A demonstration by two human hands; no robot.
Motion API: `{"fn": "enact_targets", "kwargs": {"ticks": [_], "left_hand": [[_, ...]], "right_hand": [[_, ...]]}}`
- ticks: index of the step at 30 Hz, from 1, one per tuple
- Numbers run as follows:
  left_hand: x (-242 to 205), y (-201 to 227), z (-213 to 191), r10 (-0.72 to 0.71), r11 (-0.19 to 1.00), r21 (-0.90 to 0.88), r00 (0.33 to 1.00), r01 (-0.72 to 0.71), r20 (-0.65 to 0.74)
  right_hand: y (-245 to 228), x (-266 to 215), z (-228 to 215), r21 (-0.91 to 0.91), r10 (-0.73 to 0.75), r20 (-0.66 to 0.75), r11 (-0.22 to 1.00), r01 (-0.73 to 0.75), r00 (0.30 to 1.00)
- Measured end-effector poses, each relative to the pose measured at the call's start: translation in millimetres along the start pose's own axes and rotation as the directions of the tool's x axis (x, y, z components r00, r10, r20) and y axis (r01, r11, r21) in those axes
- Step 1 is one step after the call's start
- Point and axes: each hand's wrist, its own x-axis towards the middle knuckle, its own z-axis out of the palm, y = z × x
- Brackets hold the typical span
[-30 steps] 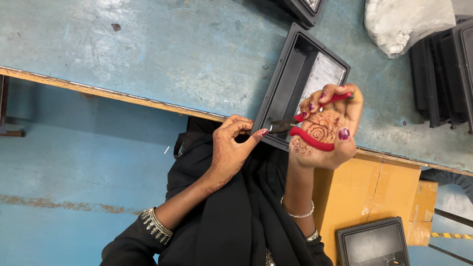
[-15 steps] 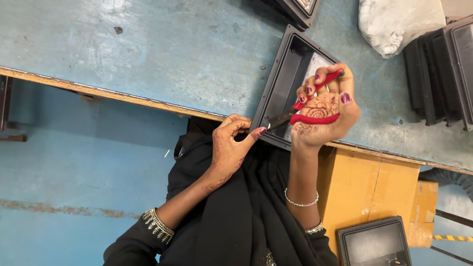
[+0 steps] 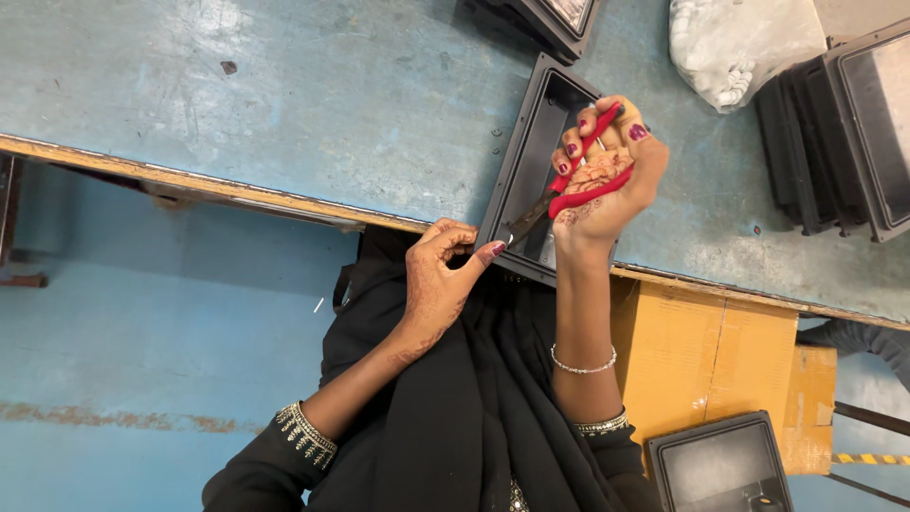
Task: The person uses red-handled pliers to press small white components into a black rectangular housing on a workbench. The person repeatedly positions and presses the components into place, then sets the housing aside.
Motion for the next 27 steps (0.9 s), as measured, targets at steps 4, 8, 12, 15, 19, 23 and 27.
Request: {"fn": "enact_targets", "kwargs": {"ticks": [4,8,12,15,19,23,27], "left_hand": [[-1.1,-1.2,-0.6,0.007,1.0,-0.002,1.0,-0.007,0.011],[-2.2,-4.3,0.8,-0.001,1.0,-0.015,1.0,0.001,-0.004],[-1.2,-4.7,3.3,-0.02,0.999,-0.047,1.0,0.02,-0.01],[-0.4,-3.9,2.9,-0.04,0.997,-0.069,0.999,0.04,-0.002],[0.8,-3.9,3.2,-0.092,0.994,-0.063,0.996,0.092,0.005],[1.3,-3.6,3.8,-0.092,0.994,-0.059,0.996,0.092,-0.003],[-1.1,-3.0,5.2,-0.09,0.99,-0.108,0.996,0.088,-0.014]], "right_hand": [[1.7,9.0,-1.6,0.003,0.056,-0.066,0.998,-0.056,0.996],[2.6,19.4,-4.1,0.0,0.123,-0.092,0.992,-0.123,0.988],[2.2,18.4,-2.6,-0.038,0.118,-0.069,0.992,-0.121,0.991],[-1.0,8.0,0.3,-0.002,0.06,-0.051,0.998,-0.061,0.997],[-9.2,-17.7,2.0,-0.098,-0.091,0.05,0.991,0.095,0.995],[-14.8,-39.4,6.6,-0.083,-0.168,0.117,0.98,0.178,0.979],[-16.8,-53.9,13.4,-0.092,-0.209,0.114,0.971,0.219,0.971]]}}
